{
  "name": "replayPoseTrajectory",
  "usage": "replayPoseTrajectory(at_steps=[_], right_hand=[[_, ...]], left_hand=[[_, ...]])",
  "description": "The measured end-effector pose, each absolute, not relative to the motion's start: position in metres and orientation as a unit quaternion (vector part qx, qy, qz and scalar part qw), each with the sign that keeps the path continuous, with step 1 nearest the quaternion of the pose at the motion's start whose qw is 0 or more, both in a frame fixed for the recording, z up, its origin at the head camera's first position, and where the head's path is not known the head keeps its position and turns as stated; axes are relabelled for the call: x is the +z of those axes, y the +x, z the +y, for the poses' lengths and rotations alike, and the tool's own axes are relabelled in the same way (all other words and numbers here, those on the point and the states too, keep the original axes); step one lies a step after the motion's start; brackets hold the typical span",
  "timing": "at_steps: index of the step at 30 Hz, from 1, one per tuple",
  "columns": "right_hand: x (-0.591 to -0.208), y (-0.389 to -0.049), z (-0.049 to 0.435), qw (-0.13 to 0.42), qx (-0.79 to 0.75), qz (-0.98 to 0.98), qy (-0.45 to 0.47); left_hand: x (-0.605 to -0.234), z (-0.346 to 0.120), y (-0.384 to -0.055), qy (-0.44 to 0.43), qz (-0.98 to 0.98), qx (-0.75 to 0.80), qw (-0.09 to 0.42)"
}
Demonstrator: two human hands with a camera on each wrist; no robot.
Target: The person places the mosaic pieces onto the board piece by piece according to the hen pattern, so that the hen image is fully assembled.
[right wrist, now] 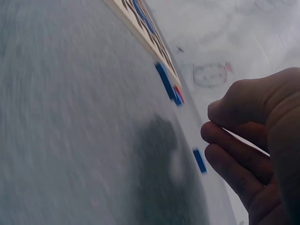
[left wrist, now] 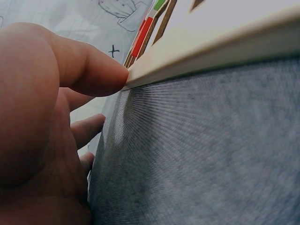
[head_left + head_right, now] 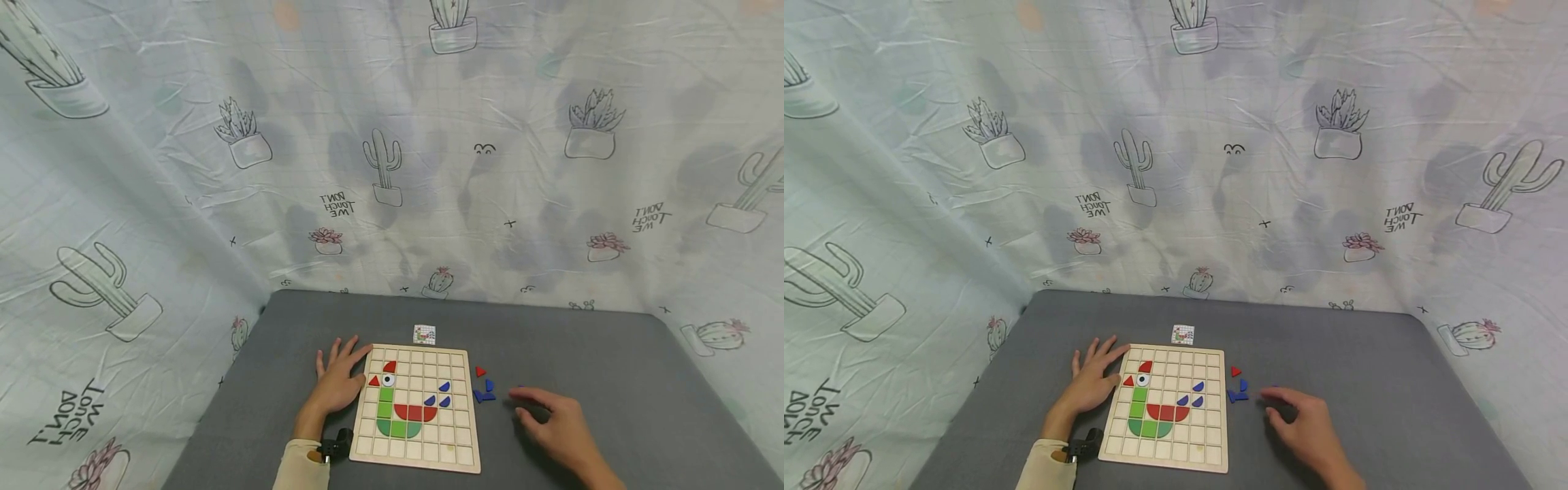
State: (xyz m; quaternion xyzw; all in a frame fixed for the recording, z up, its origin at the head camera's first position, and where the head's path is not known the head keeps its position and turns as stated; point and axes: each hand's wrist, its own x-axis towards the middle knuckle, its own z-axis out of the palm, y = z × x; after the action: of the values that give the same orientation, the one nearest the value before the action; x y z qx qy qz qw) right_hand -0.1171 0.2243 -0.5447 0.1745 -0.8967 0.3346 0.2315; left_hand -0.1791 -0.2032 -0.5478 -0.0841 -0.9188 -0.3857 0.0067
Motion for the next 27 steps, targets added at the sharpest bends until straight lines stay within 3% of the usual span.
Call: replayPoseTrajectory(at_steps=[15,23,27], right_hand=[[-0.548,-0.129,0.24,0.232,0.304,-0.918,0.108],[-0.545,-0.142,0.231,0.18,0.287,-0.937,0.084],[-0.549,-0.151,0.225,0.189,0.282,-0.936,0.097]], left_hand=[[-0.548,-0.202,-0.18,-0.082,-0.921,-0.382,0.009],[-0.549,-0.203,-0.18,-0.088,-0.92,-0.382,0.013],[-0.549,-0.203,-0.179,-0.092,-0.918,-0.385,0.015]])
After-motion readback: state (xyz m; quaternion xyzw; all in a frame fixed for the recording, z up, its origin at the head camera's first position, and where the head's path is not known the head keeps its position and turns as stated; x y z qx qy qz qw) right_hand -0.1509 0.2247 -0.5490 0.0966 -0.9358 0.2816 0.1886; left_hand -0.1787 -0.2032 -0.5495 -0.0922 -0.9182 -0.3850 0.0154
